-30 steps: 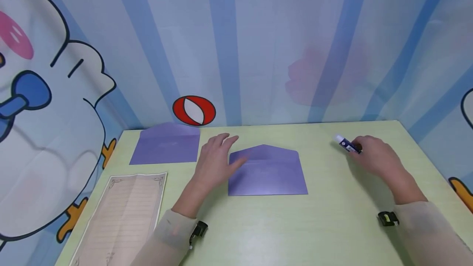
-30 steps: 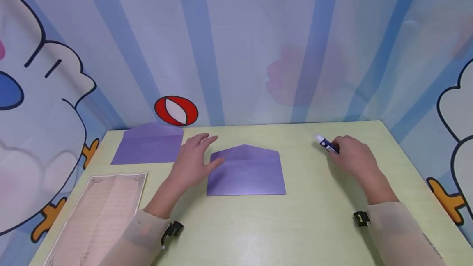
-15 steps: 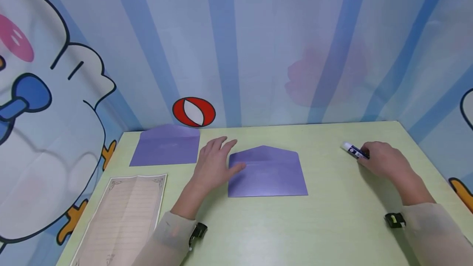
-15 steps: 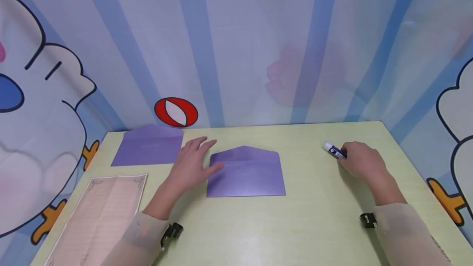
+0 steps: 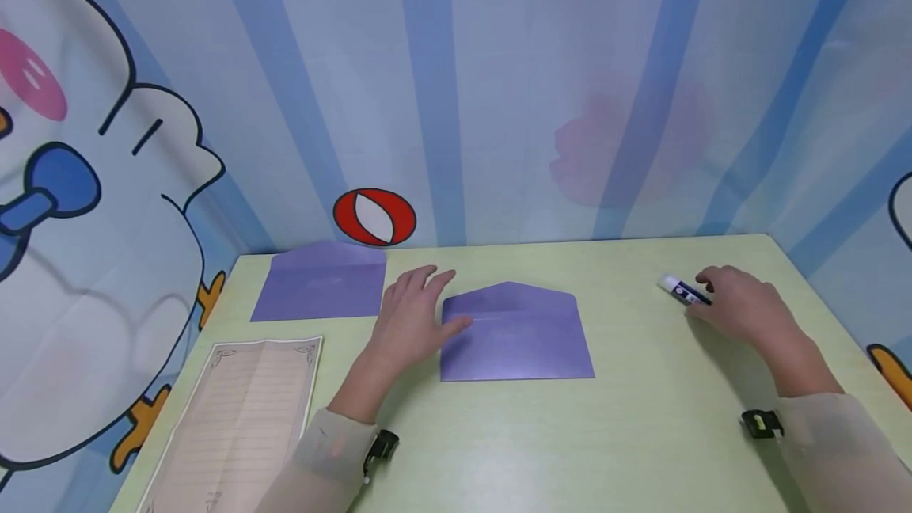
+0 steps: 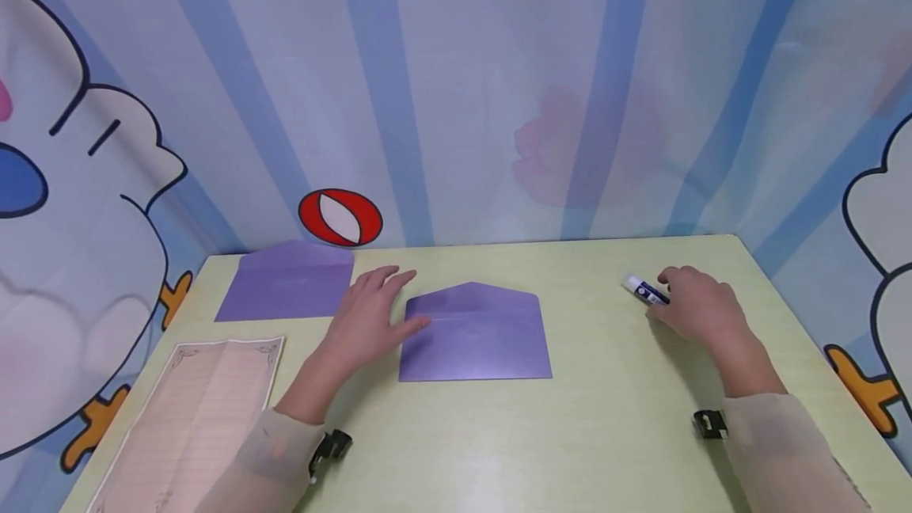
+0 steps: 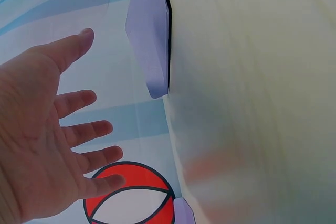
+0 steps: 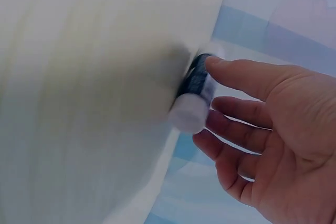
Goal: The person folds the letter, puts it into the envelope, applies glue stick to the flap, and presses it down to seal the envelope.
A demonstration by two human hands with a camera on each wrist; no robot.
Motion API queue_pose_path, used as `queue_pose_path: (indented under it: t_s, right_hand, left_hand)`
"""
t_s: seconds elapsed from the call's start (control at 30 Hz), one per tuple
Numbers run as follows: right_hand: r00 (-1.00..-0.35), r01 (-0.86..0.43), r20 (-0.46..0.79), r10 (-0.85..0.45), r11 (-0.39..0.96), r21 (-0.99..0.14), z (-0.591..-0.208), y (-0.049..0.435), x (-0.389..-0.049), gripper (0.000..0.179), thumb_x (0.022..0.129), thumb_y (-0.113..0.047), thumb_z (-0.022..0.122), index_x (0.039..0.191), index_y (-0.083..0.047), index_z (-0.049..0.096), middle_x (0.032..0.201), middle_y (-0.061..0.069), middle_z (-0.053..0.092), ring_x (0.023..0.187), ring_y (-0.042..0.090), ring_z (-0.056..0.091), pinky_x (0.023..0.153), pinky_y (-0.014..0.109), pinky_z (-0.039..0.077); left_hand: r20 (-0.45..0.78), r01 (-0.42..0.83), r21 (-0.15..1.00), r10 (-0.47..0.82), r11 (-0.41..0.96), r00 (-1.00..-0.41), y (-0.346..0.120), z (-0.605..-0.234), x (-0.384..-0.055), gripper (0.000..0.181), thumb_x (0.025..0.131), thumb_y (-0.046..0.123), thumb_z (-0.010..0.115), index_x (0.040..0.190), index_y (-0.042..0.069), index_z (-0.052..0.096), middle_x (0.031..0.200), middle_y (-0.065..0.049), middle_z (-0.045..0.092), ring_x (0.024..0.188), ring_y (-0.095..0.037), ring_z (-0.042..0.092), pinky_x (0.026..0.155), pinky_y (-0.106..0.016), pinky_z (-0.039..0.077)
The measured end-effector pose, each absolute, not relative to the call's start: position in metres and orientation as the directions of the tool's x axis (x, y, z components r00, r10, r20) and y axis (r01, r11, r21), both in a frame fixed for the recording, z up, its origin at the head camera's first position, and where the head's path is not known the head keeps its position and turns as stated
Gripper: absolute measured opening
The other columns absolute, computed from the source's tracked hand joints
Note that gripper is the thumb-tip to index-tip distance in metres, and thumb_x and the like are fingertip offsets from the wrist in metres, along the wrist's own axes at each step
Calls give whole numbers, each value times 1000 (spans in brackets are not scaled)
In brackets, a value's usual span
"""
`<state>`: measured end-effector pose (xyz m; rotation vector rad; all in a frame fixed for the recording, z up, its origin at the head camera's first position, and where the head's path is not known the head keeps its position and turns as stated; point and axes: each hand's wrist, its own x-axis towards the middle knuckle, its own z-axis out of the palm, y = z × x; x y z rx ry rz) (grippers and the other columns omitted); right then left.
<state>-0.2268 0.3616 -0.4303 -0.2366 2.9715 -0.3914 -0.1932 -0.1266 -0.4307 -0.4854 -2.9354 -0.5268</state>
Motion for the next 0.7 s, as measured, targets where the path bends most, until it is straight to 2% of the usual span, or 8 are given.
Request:
queue_pose_path:
  t_s: [0.13,0.3,0.5,0.7]
  right_hand:
    - [-978,-180,-55,-204,940,-289,-422,342,-225,62,100,-25,74,143,14,53,129,37,61,111,52,62,86,68,50]
    - [-964,-226,-38,-263,888,-401,-409,305,-227,59,102,-24,72,144,12,53,134,35,60,117,50,61,93,65,51]
    - [-938,-288,-28,-344,823,-489,-413,261,-231,53,102,-22,73,141,9,58,135,28,63,117,44,63,94,57,54]
    - [-911,-352,-14,-413,792,-498,-426,224,-241,44,100,-16,73,135,8,63,128,24,68,115,40,65,96,55,55]
  left_hand:
    - [164,327,324,288,888,-944,-127,-431,-195,76,94,50,79,157,16,52,157,-17,48,145,-40,43,116,-61,37]
    - [151,322,331,287,887,-946,-126,-429,-200,74,95,47,79,156,15,53,153,-15,52,140,-40,48,114,-58,42]
    - [107,311,360,292,880,-950,-123,-430,-211,66,96,38,81,151,11,59,146,-13,59,130,-36,57,108,-53,50]
    - [34,275,382,284,882,-958,-122,-435,-226,52,98,27,80,144,8,66,138,-13,64,126,-32,62,107,-48,52]
